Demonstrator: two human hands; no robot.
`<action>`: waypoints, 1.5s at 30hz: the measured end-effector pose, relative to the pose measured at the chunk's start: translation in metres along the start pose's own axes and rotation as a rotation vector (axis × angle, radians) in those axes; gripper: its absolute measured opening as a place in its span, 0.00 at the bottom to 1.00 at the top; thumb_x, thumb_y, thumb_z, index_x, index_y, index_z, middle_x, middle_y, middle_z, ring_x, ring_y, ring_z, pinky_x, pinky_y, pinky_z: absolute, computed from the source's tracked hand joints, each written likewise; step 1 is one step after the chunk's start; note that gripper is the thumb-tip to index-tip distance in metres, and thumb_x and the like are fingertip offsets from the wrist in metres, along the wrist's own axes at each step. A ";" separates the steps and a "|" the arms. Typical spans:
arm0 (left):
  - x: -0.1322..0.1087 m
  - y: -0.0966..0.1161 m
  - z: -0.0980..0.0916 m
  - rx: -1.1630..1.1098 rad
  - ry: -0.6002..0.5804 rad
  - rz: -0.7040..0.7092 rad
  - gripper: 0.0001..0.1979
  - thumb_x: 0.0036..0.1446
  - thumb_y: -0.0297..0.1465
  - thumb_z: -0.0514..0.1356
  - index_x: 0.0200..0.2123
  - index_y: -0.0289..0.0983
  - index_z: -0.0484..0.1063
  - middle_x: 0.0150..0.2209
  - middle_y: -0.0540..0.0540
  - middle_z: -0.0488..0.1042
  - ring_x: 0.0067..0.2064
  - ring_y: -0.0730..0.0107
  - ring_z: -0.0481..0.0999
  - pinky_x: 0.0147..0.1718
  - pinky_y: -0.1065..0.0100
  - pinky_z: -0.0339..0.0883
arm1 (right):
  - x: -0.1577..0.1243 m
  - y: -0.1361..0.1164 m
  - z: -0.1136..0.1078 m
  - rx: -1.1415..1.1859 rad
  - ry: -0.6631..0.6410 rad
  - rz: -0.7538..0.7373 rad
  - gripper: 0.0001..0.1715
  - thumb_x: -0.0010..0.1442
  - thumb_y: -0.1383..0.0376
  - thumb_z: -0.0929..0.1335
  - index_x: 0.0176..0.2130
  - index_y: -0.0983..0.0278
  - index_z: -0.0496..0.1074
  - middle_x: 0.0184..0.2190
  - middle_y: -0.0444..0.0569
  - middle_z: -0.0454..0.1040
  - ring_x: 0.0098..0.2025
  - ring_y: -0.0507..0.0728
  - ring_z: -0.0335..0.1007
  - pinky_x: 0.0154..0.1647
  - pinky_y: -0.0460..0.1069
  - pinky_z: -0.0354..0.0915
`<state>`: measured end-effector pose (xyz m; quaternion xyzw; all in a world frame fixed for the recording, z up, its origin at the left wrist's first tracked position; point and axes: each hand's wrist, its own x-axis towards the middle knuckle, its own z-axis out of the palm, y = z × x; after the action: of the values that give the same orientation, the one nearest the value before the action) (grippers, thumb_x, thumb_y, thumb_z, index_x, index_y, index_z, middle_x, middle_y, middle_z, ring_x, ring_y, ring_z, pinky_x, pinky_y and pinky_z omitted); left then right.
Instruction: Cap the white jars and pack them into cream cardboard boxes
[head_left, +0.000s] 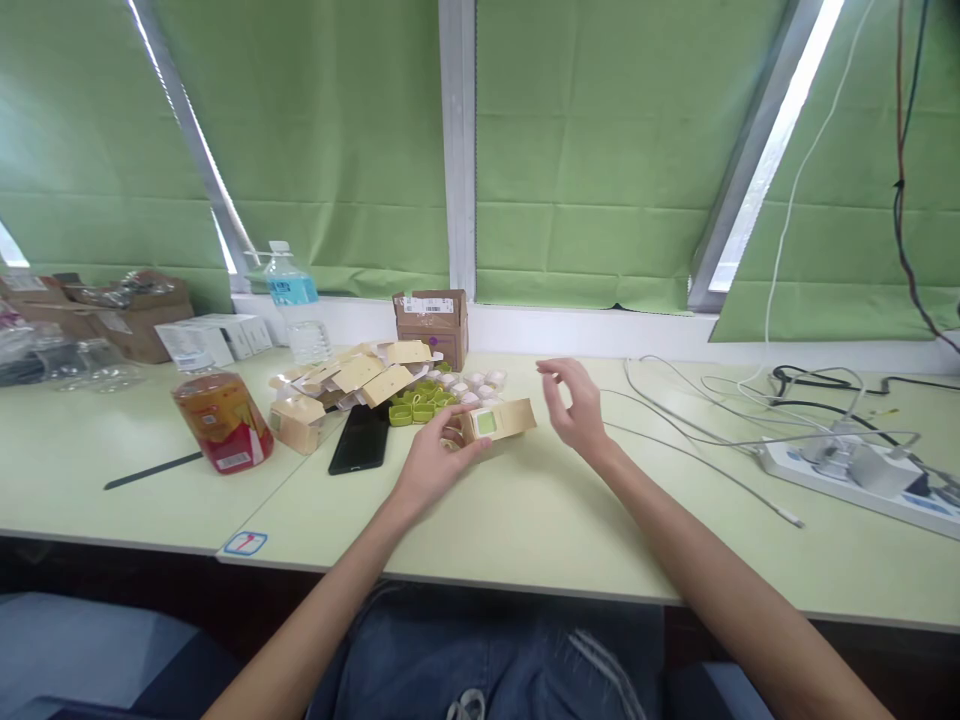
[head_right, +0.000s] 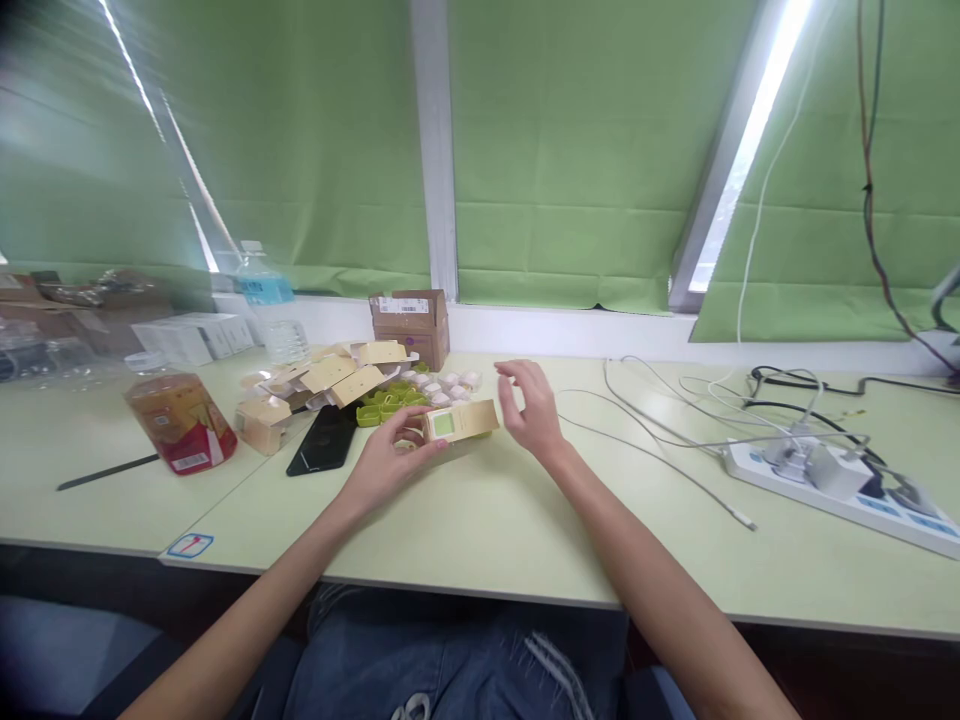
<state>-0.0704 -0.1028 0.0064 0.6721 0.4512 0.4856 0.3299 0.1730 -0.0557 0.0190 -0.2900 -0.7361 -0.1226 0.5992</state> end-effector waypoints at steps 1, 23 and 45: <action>0.001 -0.001 -0.001 0.000 0.002 0.001 0.30 0.51 0.43 0.72 0.55 0.37 0.73 0.45 0.41 0.79 0.40 0.62 0.78 0.39 0.62 0.74 | -0.001 -0.006 0.003 -0.020 -0.087 -0.068 0.18 0.72 0.61 0.64 0.57 0.62 0.72 0.49 0.59 0.77 0.53 0.64 0.73 0.53 0.61 0.70; 0.003 0.005 -0.010 -0.121 -0.078 0.058 0.31 0.60 0.46 0.66 0.60 0.35 0.76 0.46 0.40 0.81 0.39 0.64 0.78 0.40 0.62 0.78 | -0.017 -0.025 0.032 -0.036 -0.429 -0.255 0.29 0.69 0.50 0.69 0.61 0.64 0.68 0.57 0.62 0.78 0.58 0.65 0.75 0.54 0.58 0.67; -0.002 -0.004 -0.007 0.101 -0.016 0.188 0.19 0.59 0.31 0.60 0.53 0.36 0.75 0.37 0.46 0.80 0.36 0.64 0.79 0.39 0.64 0.76 | -0.020 -0.024 0.035 0.016 -0.493 -0.298 0.31 0.70 0.51 0.68 0.65 0.65 0.64 0.56 0.64 0.76 0.57 0.67 0.74 0.57 0.62 0.71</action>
<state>-0.0790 -0.1025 0.0043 0.7310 0.4077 0.4857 0.2520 0.1334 -0.0624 -0.0051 -0.1950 -0.8950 -0.1291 0.3797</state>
